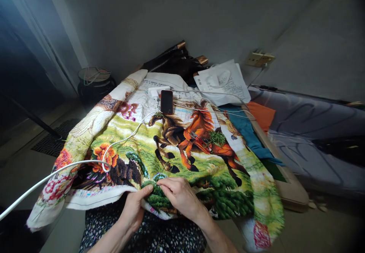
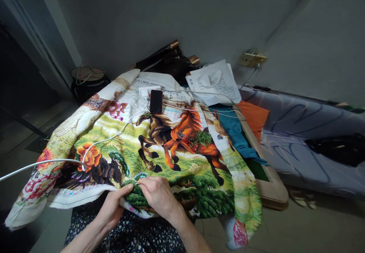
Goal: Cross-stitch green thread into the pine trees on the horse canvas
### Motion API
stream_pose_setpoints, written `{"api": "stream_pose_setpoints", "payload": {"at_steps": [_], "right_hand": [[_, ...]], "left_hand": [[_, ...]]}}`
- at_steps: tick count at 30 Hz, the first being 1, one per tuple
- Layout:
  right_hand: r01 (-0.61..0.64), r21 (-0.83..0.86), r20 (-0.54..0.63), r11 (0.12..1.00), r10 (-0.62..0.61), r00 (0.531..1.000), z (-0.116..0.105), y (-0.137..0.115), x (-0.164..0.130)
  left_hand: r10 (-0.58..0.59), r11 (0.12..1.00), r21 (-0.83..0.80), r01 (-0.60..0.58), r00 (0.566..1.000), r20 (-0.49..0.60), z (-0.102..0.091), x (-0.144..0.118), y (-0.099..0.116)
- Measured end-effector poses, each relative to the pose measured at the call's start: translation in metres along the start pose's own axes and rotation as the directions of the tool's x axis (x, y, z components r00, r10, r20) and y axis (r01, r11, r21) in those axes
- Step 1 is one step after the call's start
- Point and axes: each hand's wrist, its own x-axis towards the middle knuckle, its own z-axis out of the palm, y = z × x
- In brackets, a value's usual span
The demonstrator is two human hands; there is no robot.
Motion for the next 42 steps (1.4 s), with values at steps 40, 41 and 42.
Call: {"api": "stream_pose_setpoints", "payload": {"at_steps": [40, 41, 42], "right_hand": [[0.338, 0.243, 0.341, 0.909, -0.406, 0.848, -0.024, 0.046, 0.077], [0.338, 0.244, 0.34, 0.909, -0.407, 0.848, -0.024, 0.047, 0.077], [0.339, 0.243, 0.34, 0.909, -0.407, 0.848, -0.024, 0.047, 0.077]], "left_hand": [[0.139, 0.99, -0.005, -0.139, 0.987, 0.083, 0.0, 0.009, -0.002], [0.143, 0.99, -0.004, -0.144, 0.986, 0.084, 0.001, 0.009, -0.002], [0.147, 0.989, -0.002, -0.147, 0.986, 0.084, 0.001, 0.009, -0.002]]}}
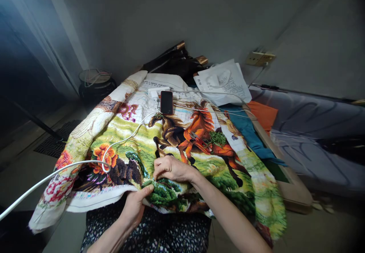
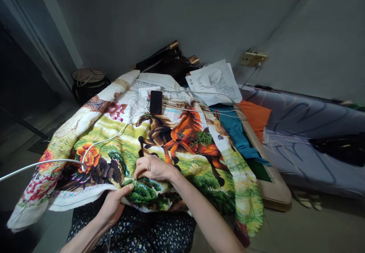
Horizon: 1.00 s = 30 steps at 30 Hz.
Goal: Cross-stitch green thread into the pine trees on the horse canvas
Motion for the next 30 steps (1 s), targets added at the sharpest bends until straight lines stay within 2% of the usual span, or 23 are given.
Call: {"api": "stream_pose_setpoints", "payload": {"at_steps": [7, 18, 30], "right_hand": [[-0.031, -0.04, 0.012, 0.999, 0.031, 0.999, 0.001, -0.004, -0.001], [-0.023, -0.217, -0.003, 0.976, 0.023, 1.0, 0.003, -0.019, -0.005], [-0.013, -0.139, -0.046, 0.99, 0.007, 0.999, 0.006, -0.01, -0.009]], "left_hand": [[-0.003, 1.0, -0.013, 0.003, 1.0, 0.003, 0.001, -0.001, 0.0], [-0.047, 0.999, -0.005, 0.047, 0.999, -0.008, 0.001, -0.002, -0.001], [-0.045, 0.999, -0.013, 0.045, 0.999, -0.005, -0.002, 0.0, -0.002]]}}
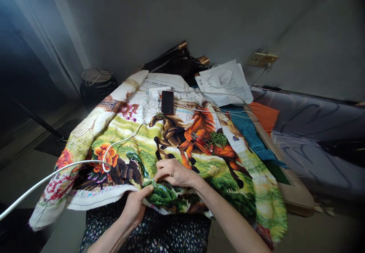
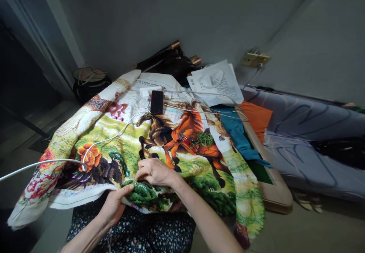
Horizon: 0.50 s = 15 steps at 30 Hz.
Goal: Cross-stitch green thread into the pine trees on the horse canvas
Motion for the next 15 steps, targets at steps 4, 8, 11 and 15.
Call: {"api": "stream_pose_setpoints", "payload": {"at_steps": [4, 8, 11, 15], "right_hand": [[0.008, 0.018, -0.008, 1.0, -0.008, 1.0, -0.0007, 0.0006, 0.0003], [0.008, 0.01, 0.007, 1.0, -0.008, 1.0, -0.0008, 0.0008, 0.001], [0.009, -0.01, 0.014, 1.0, -0.009, 1.0, -0.0006, -0.0002, 0.0018], [0.012, -0.043, 0.004, 0.999, -0.012, 1.0, 0.001, -0.0011, 0.0016]], "left_hand": [[0.007, 1.0, 0.01, -0.007, 1.0, -0.001, 0.0006, 0.0003, 0.0], [0.003, 1.0, 0.01, -0.002, 1.0, -0.018, 0.0018, 0.0002, 0.0005], [-0.003, 1.0, 0.009, 0.003, 1.0, -0.019, 0.0021, -0.0004, 0.0009], [-0.01, 1.0, 0.018, 0.011, 1.0, -0.024, 0.0018, -0.0007, 0.001]]}}
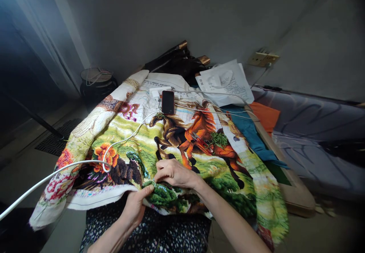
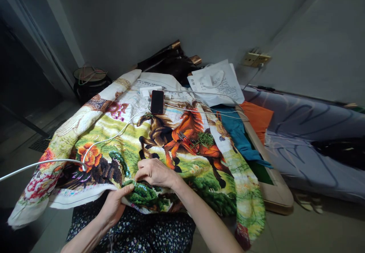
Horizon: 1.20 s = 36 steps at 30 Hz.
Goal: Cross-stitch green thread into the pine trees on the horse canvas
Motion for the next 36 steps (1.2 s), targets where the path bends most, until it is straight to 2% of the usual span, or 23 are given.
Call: {"api": "stream_pose_setpoints", "payload": {"at_steps": [4, 8, 13, 16, 19, 21, 23, 24, 26, 27, 28, 29, 30, 31, 32, 34, 36], "right_hand": [[0.022, -0.037, -0.025, 0.999, -0.023, 0.999, 0.002, -0.002, -0.002], [0.016, -0.19, -0.031, 0.982, -0.022, 0.999, 0.0, -0.02, -0.005], [-0.004, -0.455, 0.0, 0.891, 0.005, 1.0, 0.006, -0.058, -0.01], [-0.041, -0.555, -0.06, 0.831, 0.009, 0.998, 0.02, -0.067, -0.011], [-0.034, -0.545, -0.172, 0.838, -0.072, 0.982, 0.034, -0.064, -0.01], [0.049, -0.383, -0.254, 0.923, -0.157, 0.954, 0.035, -0.065, -0.012], [0.12, 0.005, -0.389, 0.993, -0.108, 0.915, 0.026, -0.074, -0.017], [0.152, 0.248, -0.475, 0.957, -0.016, 0.88, 0.017, -0.082, -0.021], [0.261, 0.615, -0.607, 0.744, 0.236, 0.759, -0.006, -0.099, -0.029], [0.367, 0.665, -0.681, 0.651, 0.326, 0.656, -0.019, -0.107, -0.033], [0.433, 0.655, -0.728, 0.62, 0.363, 0.581, -0.031, -0.113, -0.036], [0.463, 0.627, -0.764, 0.627, 0.377, 0.524, -0.04, -0.116, -0.039], [0.46, 0.598, -0.788, 0.656, 0.375, 0.489, -0.046, -0.117, -0.04], [0.428, 0.59, -0.787, 0.684, 0.37, 0.494, -0.048, -0.115, -0.041], [0.37, 0.61, -0.759, 0.701, 0.381, 0.529, -0.046, -0.11, -0.04], [0.177, 0.692, -0.611, 0.7, 0.437, 0.66, -0.034, -0.095, -0.037], [-0.097, 0.685, -0.403, 0.722, 0.487, 0.775, -0.015, -0.079, -0.033]], "left_hand": [[-0.007, 1.0, 0.004, 0.007, 1.0, 0.007, 0.0, 0.001, 0.0], [-0.003, 1.0, 0.009, 0.003, 1.0, -0.002, 0.0, 0.0, 0.001], [0.005, 1.0, -0.007, -0.005, 1.0, 0.01, -0.003, -0.001, 0.001], [-0.025, 0.999, -0.035, 0.025, 1.0, 0.01, -0.006, 0.0, -0.001], [-0.056, 0.996, -0.07, 0.057, 0.998, 0.025, -0.01, 0.002, -0.002], [-0.061, 0.994, -0.086, 0.065, 0.997, 0.047, -0.011, 0.001, -0.002], [-0.073, 0.995, -0.069, 0.078, 0.995, 0.071, -0.01, 0.0, -0.001], [-0.086, 0.995, -0.051, 0.091, 0.993, 0.079, -0.01, -0.001, 0.0], [-0.111, 0.993, -0.022, 0.113, 0.991, 0.081, -0.008, -0.003, 0.001], [-0.123, 0.992, -0.018, 0.125, 0.989, 0.078, -0.007, -0.003, 0.001], [-0.13, 0.991, -0.02, 0.132, 0.988, 0.078, -0.006, -0.004, 0.002], [-0.133, 0.99, -0.025, 0.135, 0.988, 0.078, -0.006, -0.004, 0.002], [-0.136, 0.99, -0.026, 0.138, 0.988, 0.078, -0.006, -0.004, 0.002], [-0.139, 0.99, -0.025, 0.141, 0.987, 0.076, -0.006, -0.004, 0.002], [-0.141, 0.99, -0.023, 0.143, 0.987, 0.071, -0.006, -0.004, 0.002], [-0.135, 0.99, -0.027, 0.137, 0.989, 0.059, -0.006, -0.003, 0.002], [-0.129, 0.991, -0.033, 0.13, 0.99, 0.052, -0.006, -0.003, 0.001]]}}
